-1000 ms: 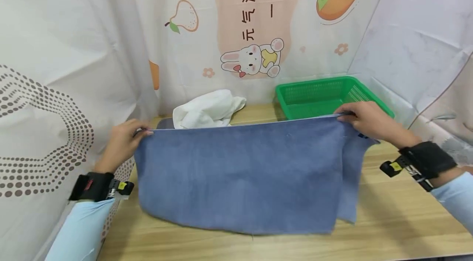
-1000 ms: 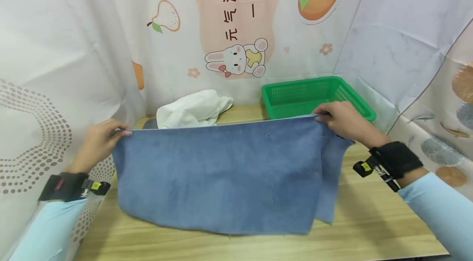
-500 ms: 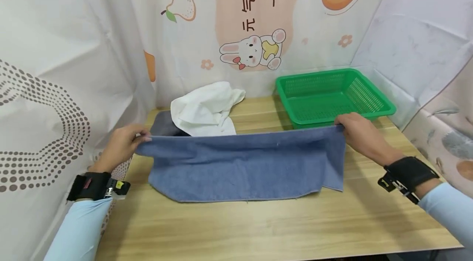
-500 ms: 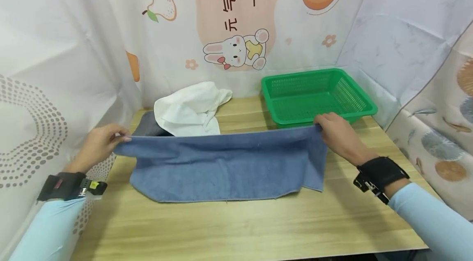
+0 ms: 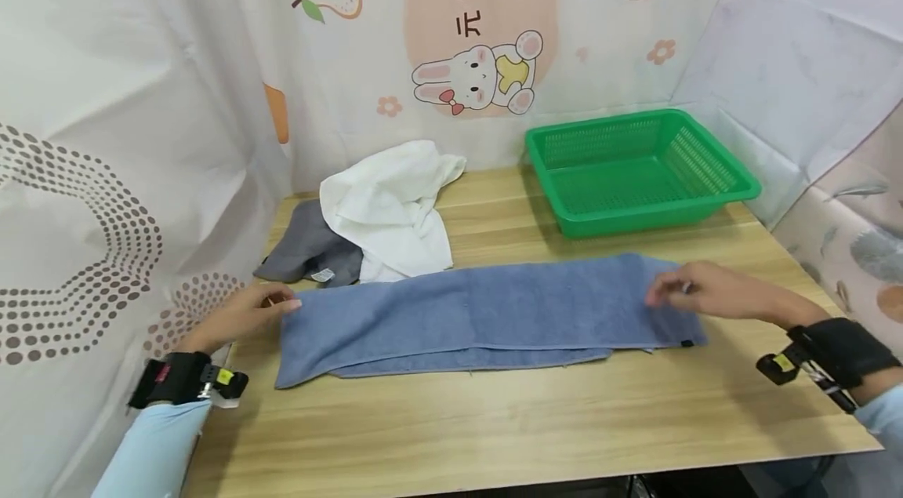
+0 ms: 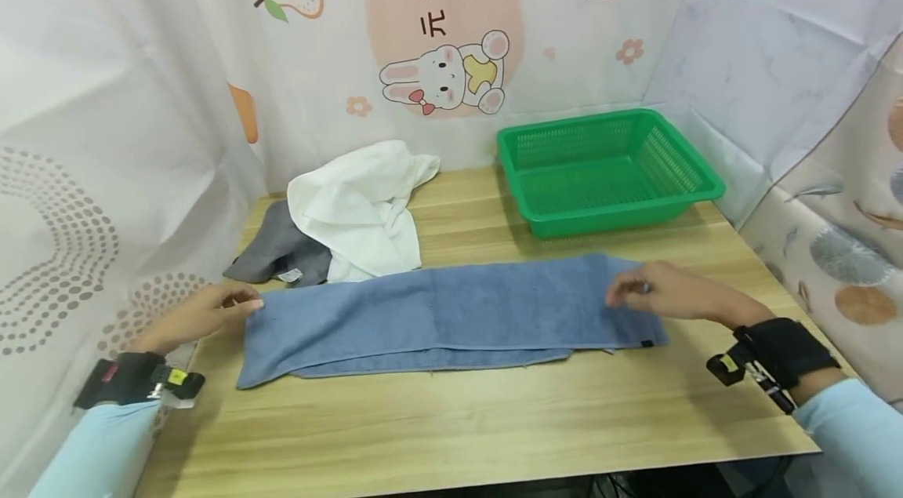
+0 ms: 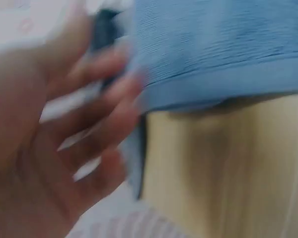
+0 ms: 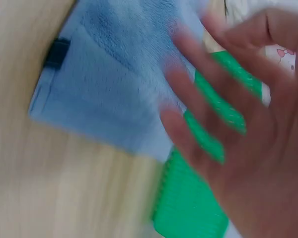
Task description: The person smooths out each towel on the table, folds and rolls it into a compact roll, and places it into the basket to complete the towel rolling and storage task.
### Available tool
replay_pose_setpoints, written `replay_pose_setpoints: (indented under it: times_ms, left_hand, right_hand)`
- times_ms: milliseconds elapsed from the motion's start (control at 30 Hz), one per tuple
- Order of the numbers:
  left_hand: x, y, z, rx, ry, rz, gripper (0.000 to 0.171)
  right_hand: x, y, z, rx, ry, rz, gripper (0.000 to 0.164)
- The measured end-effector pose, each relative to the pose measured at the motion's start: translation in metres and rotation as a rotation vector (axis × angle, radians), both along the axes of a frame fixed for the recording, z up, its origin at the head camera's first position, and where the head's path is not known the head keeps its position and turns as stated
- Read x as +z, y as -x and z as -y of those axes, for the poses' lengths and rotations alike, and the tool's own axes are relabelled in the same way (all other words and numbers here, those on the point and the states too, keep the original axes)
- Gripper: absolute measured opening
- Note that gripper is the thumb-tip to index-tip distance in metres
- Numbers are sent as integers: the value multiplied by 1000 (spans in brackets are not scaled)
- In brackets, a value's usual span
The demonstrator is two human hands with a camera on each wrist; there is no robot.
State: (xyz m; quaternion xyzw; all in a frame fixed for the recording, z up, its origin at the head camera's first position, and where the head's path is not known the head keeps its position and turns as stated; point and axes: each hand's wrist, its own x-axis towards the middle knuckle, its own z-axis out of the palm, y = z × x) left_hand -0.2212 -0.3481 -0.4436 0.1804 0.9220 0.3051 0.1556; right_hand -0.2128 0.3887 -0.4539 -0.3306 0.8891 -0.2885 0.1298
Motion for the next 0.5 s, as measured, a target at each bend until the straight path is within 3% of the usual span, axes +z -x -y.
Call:
replay_pose_setpoints:
  times_ms: [67,133,233,300,400,500]
  left_hand:
    - [-11,3,-8,83,53,-75,38]
    - [-21,5,-16,94,69,-108,48]
    - [-34,7,-24,43,86,-114,44]
    - [-40,9,-26,9,103,-136,34]
    - [-44,12,-24,10,59,-120,38]
    - [-40,14,-15,56,-62,-57,44]
  right_hand:
    - [-7,9,5,-136,-47,-57,23]
    - [-16,18,10,-285,-105,-64,49]
    - [-32,28,15,-398,-163,-39,89]
    - [-38,29,15,-437,-168,7,99]
    - [-40,27,10,-445,-145,60,85]
    - [-31,24,-5,-463,-8,227,63]
